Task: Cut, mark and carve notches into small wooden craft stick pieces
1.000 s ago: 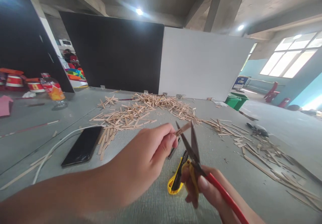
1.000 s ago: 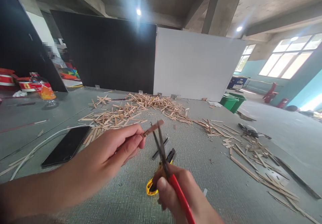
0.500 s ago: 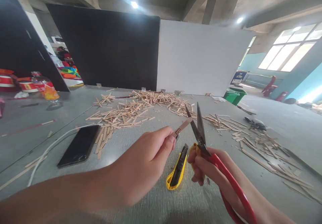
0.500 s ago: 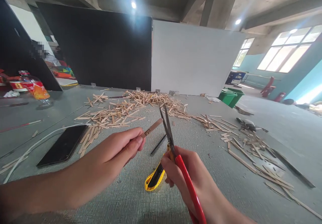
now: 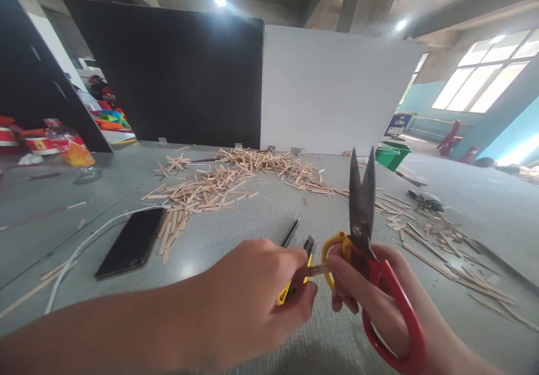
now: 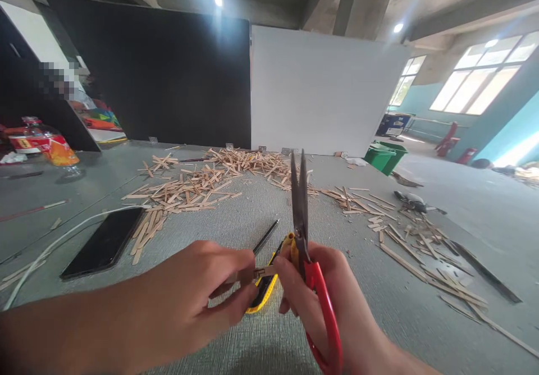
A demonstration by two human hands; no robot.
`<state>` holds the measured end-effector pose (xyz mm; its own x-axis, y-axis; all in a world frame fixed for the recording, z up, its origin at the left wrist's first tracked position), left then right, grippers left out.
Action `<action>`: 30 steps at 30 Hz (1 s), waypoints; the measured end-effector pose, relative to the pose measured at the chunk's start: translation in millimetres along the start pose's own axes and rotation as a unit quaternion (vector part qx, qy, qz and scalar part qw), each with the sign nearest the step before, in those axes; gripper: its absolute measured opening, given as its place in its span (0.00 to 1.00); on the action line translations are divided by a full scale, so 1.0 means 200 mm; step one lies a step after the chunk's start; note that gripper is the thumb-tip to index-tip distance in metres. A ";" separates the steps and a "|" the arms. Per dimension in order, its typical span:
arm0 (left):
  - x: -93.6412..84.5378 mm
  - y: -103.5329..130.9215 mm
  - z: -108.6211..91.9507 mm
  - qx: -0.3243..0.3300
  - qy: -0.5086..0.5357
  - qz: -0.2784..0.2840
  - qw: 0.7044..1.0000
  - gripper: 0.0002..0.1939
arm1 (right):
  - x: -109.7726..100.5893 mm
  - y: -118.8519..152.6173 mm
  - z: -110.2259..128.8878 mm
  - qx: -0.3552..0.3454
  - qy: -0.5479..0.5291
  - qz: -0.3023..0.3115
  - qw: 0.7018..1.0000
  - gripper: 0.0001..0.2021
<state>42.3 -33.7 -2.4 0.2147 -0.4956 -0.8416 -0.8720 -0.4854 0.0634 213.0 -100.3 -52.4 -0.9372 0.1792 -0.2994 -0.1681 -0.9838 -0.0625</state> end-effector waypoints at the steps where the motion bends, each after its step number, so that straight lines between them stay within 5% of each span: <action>1: 0.01 -0.01 0.00 0.022 -0.025 -0.008 0.999 0.12 | 0.00 0.00 0.01 -0.008 0.008 -0.005 1.000 0.21; 7: 0.05 -0.02 0.03 0.093 -0.096 -0.016 0.991 0.12 | 0.02 0.02 0.00 -0.032 0.079 -0.003 0.996 0.19; 25: 0.02 -0.01 0.01 0.030 -0.019 0.115 0.993 0.17 | 0.09 0.03 -0.07 -0.043 0.174 0.059 0.982 0.17; 30: 0.05 -0.02 0.03 0.044 -0.034 0.105 0.993 0.15 | 0.09 0.02 -0.08 -0.028 0.170 0.069 0.983 0.18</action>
Point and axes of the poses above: each hand's wrist, its own y-axis away from the middle knuckle, its own x-axis out of the palm, z = x × y, the point moved 3 cm from there along -y, towards the middle knuckle, and after that the axes turned 2 degrees about x, right-handed, at the moved point
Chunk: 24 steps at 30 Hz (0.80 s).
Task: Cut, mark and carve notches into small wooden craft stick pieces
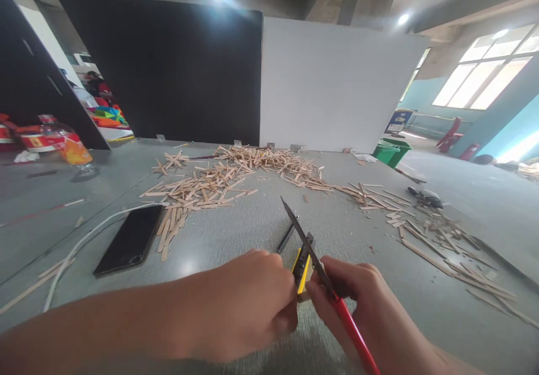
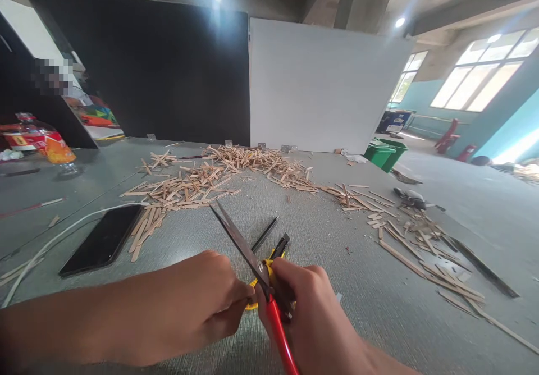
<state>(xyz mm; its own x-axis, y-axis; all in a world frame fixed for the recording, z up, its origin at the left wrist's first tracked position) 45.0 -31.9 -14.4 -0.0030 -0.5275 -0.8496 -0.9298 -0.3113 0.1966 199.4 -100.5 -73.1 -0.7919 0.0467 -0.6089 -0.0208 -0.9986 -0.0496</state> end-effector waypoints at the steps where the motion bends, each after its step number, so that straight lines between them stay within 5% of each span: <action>1: 0.01 0.00 0.00 0.003 -0.008 -0.003 1.000 0.15 | 0.00 0.00 0.00 0.011 -0.014 0.002 1.000 0.17; 11: 0.00 -0.01 0.03 -0.036 -0.013 -0.053 0.998 0.13 | -0.04 -0.01 0.02 0.086 -0.106 -0.030 0.990 0.13; 24: 0.05 -0.05 0.04 0.028 -0.115 -0.071 0.990 0.12 | -0.01 -0.01 0.00 0.050 -0.093 -0.023 0.994 0.13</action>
Point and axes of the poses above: each hand's wrist, its own y-axis away from the middle knuckle, its own x-axis out of the palm, z = x × y, the point moved 3 cm from there along -y, towards the middle knuckle, and after that the axes turned 2 degrees about x, right-handed, at the moved point
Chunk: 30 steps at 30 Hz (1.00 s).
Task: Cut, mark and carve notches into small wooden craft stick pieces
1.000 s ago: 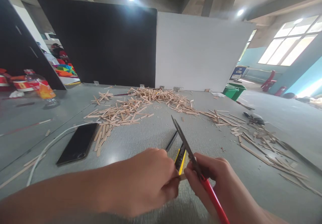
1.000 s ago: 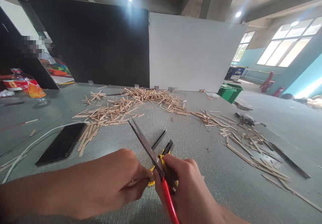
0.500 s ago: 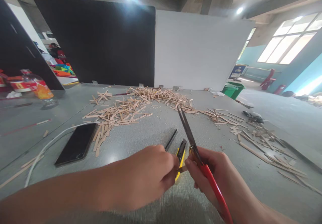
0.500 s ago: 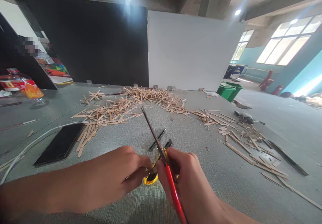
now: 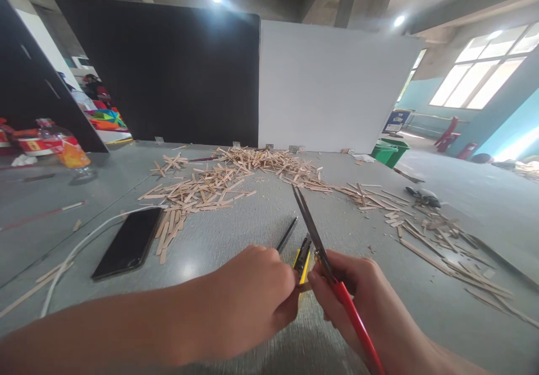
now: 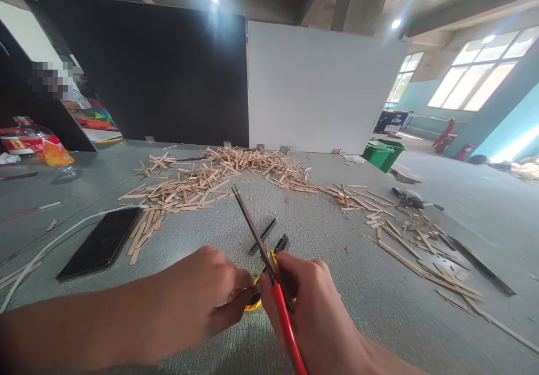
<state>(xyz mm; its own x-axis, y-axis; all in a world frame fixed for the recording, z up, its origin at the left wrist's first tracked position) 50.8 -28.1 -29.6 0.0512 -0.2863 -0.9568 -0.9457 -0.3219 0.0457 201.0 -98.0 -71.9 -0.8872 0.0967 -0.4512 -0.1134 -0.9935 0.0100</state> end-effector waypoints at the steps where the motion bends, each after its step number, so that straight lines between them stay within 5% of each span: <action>1: 0.02 0.00 0.00 0.010 -0.019 0.002 1.000 0.11 | 0.00 0.00 0.00 0.003 0.004 0.004 1.000 0.13; 6: 0.08 -0.01 0.01 0.072 -0.104 -0.027 0.992 0.07 | 0.01 0.00 -0.02 0.036 -0.006 0.003 0.999 0.15; 13: 0.12 -0.02 -0.01 0.053 -0.166 -0.006 0.985 0.07 | 0.02 -0.02 -0.01 0.035 -0.048 -0.001 0.998 0.16; 22: 0.22 -0.03 -0.04 0.048 -0.233 -0.065 0.969 0.11 | 0.05 -0.01 -0.03 0.029 -0.060 -0.021 0.998 0.17; 30: 0.08 -0.04 0.03 0.002 -0.059 -0.058 0.997 0.08 | 0.02 -0.03 -0.04 0.033 -0.036 -0.021 0.999 0.16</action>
<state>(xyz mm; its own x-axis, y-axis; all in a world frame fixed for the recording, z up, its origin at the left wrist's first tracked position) 57.3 -25.1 -47.1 0.1234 -0.1391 -0.9826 -0.9365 -0.3439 -0.0689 201.6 -92.9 -81.3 -0.9111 0.1439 -0.3863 -0.1772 -0.9828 0.0518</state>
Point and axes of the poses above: each hand's wrist, its own y-axis away from the middle knuckle, its own x-axis out of the palm, z = x × y, the point moved 3 cm from there along -y, towards the middle knuckle, and after that the axes turned 2 degrees about x, right-handed, at the moved point
